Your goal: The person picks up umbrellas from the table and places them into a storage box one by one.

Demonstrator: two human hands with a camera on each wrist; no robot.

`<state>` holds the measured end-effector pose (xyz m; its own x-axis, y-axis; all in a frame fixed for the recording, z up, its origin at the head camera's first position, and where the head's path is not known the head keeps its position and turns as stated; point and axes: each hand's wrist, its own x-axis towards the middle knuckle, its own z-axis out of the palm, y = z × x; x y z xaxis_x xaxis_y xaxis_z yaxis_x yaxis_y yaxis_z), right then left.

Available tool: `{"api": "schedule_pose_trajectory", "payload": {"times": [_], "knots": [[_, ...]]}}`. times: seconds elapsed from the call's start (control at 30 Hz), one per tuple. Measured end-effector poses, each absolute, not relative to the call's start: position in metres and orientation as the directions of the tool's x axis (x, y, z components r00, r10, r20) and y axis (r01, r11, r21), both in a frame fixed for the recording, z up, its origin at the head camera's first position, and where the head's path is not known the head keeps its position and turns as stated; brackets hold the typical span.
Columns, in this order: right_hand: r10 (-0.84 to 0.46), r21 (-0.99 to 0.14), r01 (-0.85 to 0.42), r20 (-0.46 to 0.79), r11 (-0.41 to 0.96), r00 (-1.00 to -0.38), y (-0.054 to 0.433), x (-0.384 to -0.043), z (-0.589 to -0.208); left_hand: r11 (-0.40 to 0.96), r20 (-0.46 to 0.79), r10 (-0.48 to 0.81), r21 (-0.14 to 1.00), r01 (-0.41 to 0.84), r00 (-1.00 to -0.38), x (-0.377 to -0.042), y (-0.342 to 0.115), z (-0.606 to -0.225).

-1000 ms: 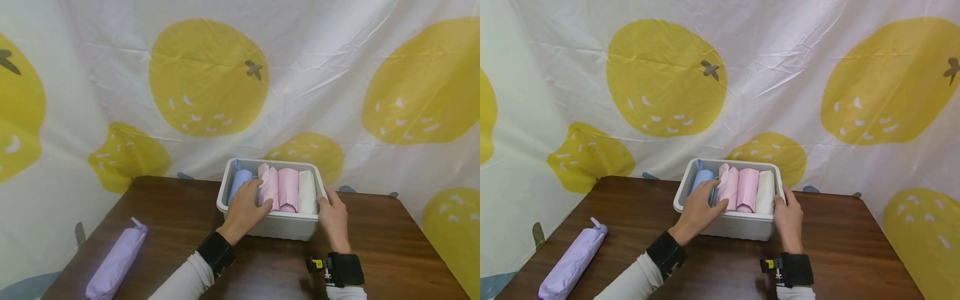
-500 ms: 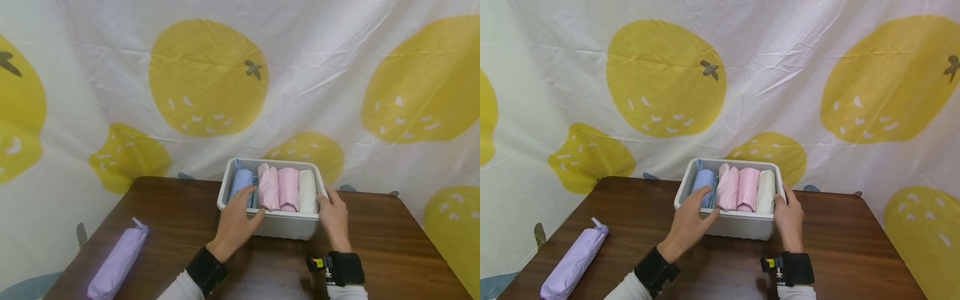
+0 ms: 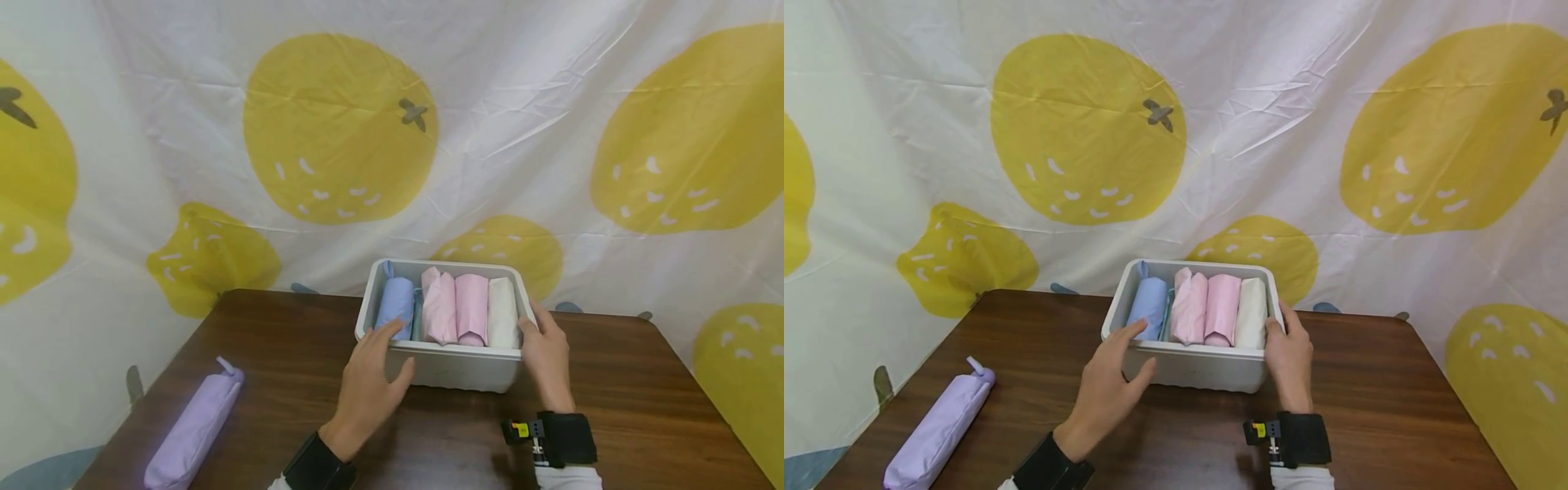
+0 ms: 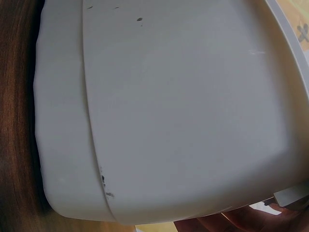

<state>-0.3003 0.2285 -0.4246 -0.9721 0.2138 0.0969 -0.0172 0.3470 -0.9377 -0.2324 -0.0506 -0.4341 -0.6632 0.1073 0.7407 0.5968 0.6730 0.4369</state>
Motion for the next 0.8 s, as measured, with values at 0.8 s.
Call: {"api": "schedule_pose_trajectory", "payload": {"times": [0.8], "knots": [[0.223, -0.935, -0.004, 0.089, 0.356, -0.971, 0.241, -0.299, -0.420, 0.680, 0.766, 0.024, 0.459, 0.572, -0.643, -0.209, -0.076, -0.446]]}}
